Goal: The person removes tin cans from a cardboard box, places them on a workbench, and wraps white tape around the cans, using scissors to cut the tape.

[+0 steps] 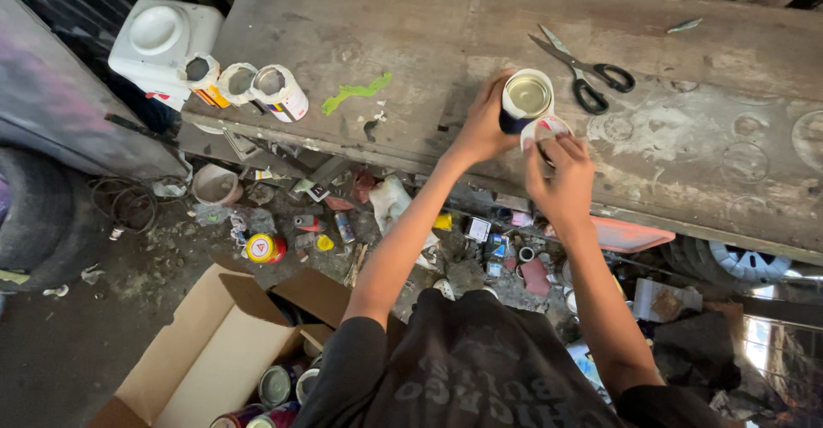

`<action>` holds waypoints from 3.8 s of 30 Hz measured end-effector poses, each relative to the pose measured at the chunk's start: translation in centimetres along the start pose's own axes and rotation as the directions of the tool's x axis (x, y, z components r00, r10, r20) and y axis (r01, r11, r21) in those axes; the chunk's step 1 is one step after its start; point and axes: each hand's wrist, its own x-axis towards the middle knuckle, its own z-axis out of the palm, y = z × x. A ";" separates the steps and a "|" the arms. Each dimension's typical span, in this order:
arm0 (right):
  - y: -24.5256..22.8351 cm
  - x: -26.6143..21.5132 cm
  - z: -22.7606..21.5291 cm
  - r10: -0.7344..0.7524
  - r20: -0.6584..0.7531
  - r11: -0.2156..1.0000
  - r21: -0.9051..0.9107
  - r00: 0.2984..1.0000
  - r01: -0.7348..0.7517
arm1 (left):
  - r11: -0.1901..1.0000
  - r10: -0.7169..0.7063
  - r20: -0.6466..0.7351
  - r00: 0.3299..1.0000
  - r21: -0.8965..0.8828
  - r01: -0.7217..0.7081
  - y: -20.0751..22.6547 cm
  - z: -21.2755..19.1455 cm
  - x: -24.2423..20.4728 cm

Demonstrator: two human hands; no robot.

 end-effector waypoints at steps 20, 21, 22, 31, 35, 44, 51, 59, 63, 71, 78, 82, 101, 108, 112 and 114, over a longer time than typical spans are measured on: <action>0.0 -1.0 0.8 0.065 0.049 0.987 0.144 0.997 -0.071 | 0.968 -0.090 -0.198 0.976 0.214 0.133 1.4 3.2 -0.4; 0.0 -0.9 0.9 0.050 0.030 0.988 0.145 0.998 -0.054 | 0.961 -0.112 -0.193 0.975 0.227 0.156 1.5 3.2 -0.3; 0.0 -0.9 0.9 0.035 0.012 0.989 0.146 0.999 -0.036 | 0.954 -0.135 -0.187 0.973 0.240 0.179 1.7 3.3 -0.2; -1.1 -0.5 1.0 -0.096 -0.032 0.975 0.196 0.995 0.100 | 0.951 -0.180 -0.198 0.964 0.215 0.222 3.1 3.3 -0.3; -1.6 -1.1 1.3 -0.062 0.011 0.972 0.228 0.998 0.058 | 0.978 -0.022 -0.149 0.989 0.203 0.052 1.7 3.0 -0.4; -0.4 -0.3 3.0 -0.035 -0.029 0.976 0.213 0.999 0.040 | 0.851 -0.245 -0.132 0.960 0.446 0.278 3.2 5.3 -1.0; -0.5 0.7 4.0 -0.095 -0.041 0.962 0.254 0.995 0.102 | -0.198 0.217 -0.059 0.974 0.975 0.103 3.2 7.3 -1.7; -1.1 1.8 3.7 -0.067 -0.006 0.966 0.251 0.998 0.067 | 0.989 -0.148 -0.116 0.982 -0.010 0.148 1.0 6.1 -2.8; -1.2 1.7 3.0 -0.117 -0.010 0.968 0.223 0.993 0.117 | 0.826 -0.181 -0.117 0.976 -0.557 0.087 -2.1 4.1 -4.4; -0.9 2.1 1.3 -0.230 0.119 0.955 0.220 0.966 0.201 | 0.438 -0.626 0.200 0.754 -0.710 0.552 4.9 -2.8 -5.0; 7.8 2.5 -2.4 -0.122 -0.107 0.951 0.272 0.987 0.147 | 0.509 -0.539 0.172 0.825 -0.713 0.482 8.2 -2.6 -5.6; 17.8 7.6 -3.6 -0.119 0.197 0.990 -0.052 0.973 0.131 | 0.454 -0.513 0.238 0.825 -0.740 0.496 9.1 -3.1 -6.1; 28.5 15.1 -1.5 0.300 0.796 0.828 -0.491 0.526 0.271 | 0.436 -0.501 0.272 0.821 -0.740 0.511 9.1 -3.2 -6.1; 26.5 15.7 -4.9 0.396 0.769 0.777 -0.572 0.502 0.263 | 0.388 -0.490 0.302 0.818 -0.764 0.515 9.1 -3.3 -6.1; 23.9 14.5 -8.2 0.426 0.689 0.812 -0.577 0.586 0.088 | 0.361 -0.476 0.306 0.825 -0.787 0.500 8.5 -3.3 -5.7; 21.7 13.5 -10.7 0.031 0.591 0.703 -0.586 0.806 0.403 | 0.360 -0.479 0.311 0.821 -0.783 0.507 8.4 -3.3 -5.9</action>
